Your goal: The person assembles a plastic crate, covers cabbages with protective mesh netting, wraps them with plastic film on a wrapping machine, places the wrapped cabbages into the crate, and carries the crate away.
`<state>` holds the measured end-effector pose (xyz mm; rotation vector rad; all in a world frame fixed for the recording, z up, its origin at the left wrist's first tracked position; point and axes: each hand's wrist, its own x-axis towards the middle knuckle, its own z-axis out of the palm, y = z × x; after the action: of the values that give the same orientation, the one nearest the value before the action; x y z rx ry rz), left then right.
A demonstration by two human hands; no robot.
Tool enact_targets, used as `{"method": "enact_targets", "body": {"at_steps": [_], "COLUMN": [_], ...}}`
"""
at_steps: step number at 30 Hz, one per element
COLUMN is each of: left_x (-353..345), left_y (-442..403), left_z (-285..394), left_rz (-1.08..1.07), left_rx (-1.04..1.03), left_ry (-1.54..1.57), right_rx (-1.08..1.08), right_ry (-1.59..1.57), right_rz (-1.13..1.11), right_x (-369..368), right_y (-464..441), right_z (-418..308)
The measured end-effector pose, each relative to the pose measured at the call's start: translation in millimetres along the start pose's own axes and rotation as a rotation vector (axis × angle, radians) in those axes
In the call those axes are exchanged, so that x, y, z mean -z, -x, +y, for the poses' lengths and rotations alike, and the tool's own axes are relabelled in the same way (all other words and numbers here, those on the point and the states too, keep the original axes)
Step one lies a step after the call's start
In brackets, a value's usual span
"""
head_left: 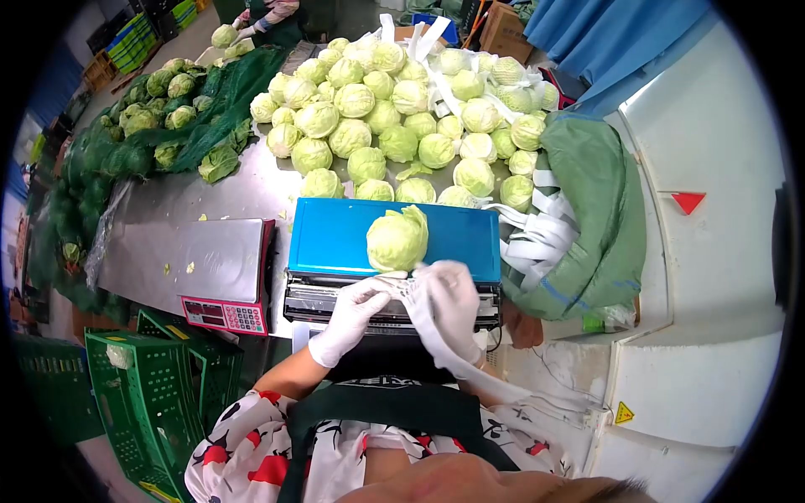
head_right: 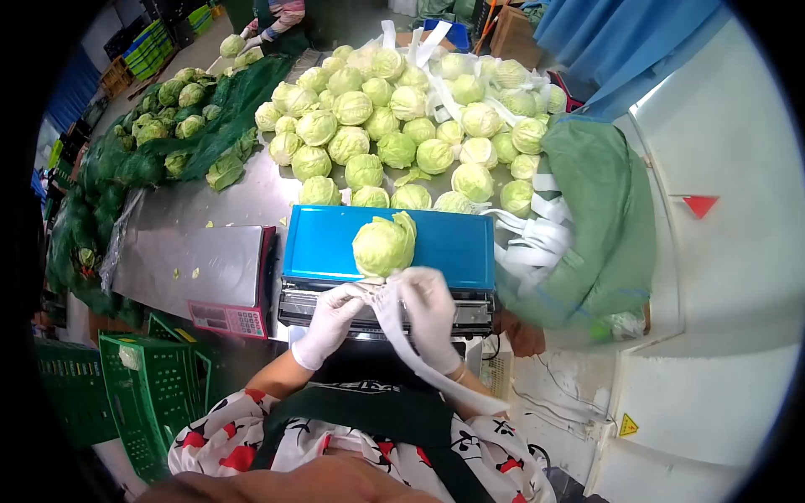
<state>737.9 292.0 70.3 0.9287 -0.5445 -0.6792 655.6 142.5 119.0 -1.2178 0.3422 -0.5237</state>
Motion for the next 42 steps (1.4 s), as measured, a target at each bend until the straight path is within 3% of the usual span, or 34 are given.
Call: {"method": "enact_targets", "body": {"at_steps": [1,5,7,8,9,10,11,12,14,16,18,19,20,22,24,25,28,29,32,33,34,36,39,40,42], "left_x": [-0.5,-1.2,-6.2,-8.0,-6.6,-6.8,-13.0,-11.8,-2.6,9.1,32.6,28.7,36.6,35.8,16.4,23.6,33.8,25.7,18.5,16.6,14.4,13.8,22.6,15.3,3.3], "left_y": [4.8,16.7,16.6,18.1,21.6,23.9,27.4,31.0,42.2,53.6,54.7,50.5,49.8,41.2,34.0,32.3,22.4,18.2,25.9,26.8,27.0,30.5,30.8,32.5,37.5], "left_z": [2.4,17.9,25.1,29.8,26.9,25.5,25.3,31.6,30.9,23.4,-7.2,-4.1,8.7,19.0,31.6,22.9,26.0,22.9,46.2,39.1,33.9,31.6,15.2,12.0,13.6], "left_rz": [-0.024,-0.015,0.124,0.117,0.025,-0.071,-0.009,-0.155,-0.349,-0.543,-0.326,-0.392,-0.278,-0.228,-0.012,0.157,0.077,0.376,0.028,-0.002,-0.081,-0.037,0.064,0.166,0.141], "left_rx": [0.008,0.104,0.223,0.27,0.277,0.278,0.291,0.402,0.562,0.719,0.684,0.074,0.459,0.5,0.205,0.421,0.286,0.33,0.199,0.118,-0.035,-0.148,-0.299,-0.229,-0.176], "left_ry": [0.13,0.451,0.422,0.407,0.452,0.496,0.286,0.25,0.188,0.128,0.12,-0.21,-0.08,0.213,-0.144,0.286,0.579,0.403,0.112,-0.087,-0.135,-0.242,-0.201,-0.096,0.177], "right_rx": [-0.201,-0.32,-0.105,0.196,-0.454,-0.531,-0.446,-0.356,0.117,-0.052,-0.195,-0.274,-0.306,-0.455,-0.56,-0.614,-0.798,-0.834,-0.631,-0.491,-0.503,-0.517,-0.477,-0.451,-0.282], "right_ry": [-0.392,-0.148,0.415,0.896,0.206,0.279,0.345,0.409,0.211,-0.273,-0.208,-0.177,-0.177,-0.249,-0.285,-0.306,-0.363,-0.093,-0.033,-0.129,-0.189,-0.307,-0.408,-0.416,-0.259], "right_rz": [-0.054,-0.12,-0.472,-0.828,-0.756,-0.914,-0.926,-0.934,-0.667,-0.461,-0.438,-0.424,-0.302,-0.244,-0.347,-0.37,-0.37,-0.58,-0.655,-0.554,-0.401,-0.096,0.096,0.146,0.203], "right_x": [1.0,6.5,15.1,22.5,22.0,20.2,17.4,18.8,44.2,44.3,55.7,51.9,40.3,40.1,47.2,46.9,33.4,34.0,54.3,47.6,43.5,36.3,31.8,27.4,15.5], "right_y": [0.5,24.1,25.5,21.8,34.5,35.5,29.6,24.5,12.2,12.8,15.1,17.7,22.9,22.1,21.5,22.3,31.2,22.0,19.8,15.8,13.6,10.7,12.0,14.3,25.0], "right_z": [-14.9,-2.3,-3.1,-7.5,8.3,-11.7,-34.7,-49.8,-35.4,-47.8,-25.0,-21.4,-10.7,8.7,10.5,10.5,-0.5,2.9,15.9,16.3,14.4,10.5,31.0,34.1,36.1]}}
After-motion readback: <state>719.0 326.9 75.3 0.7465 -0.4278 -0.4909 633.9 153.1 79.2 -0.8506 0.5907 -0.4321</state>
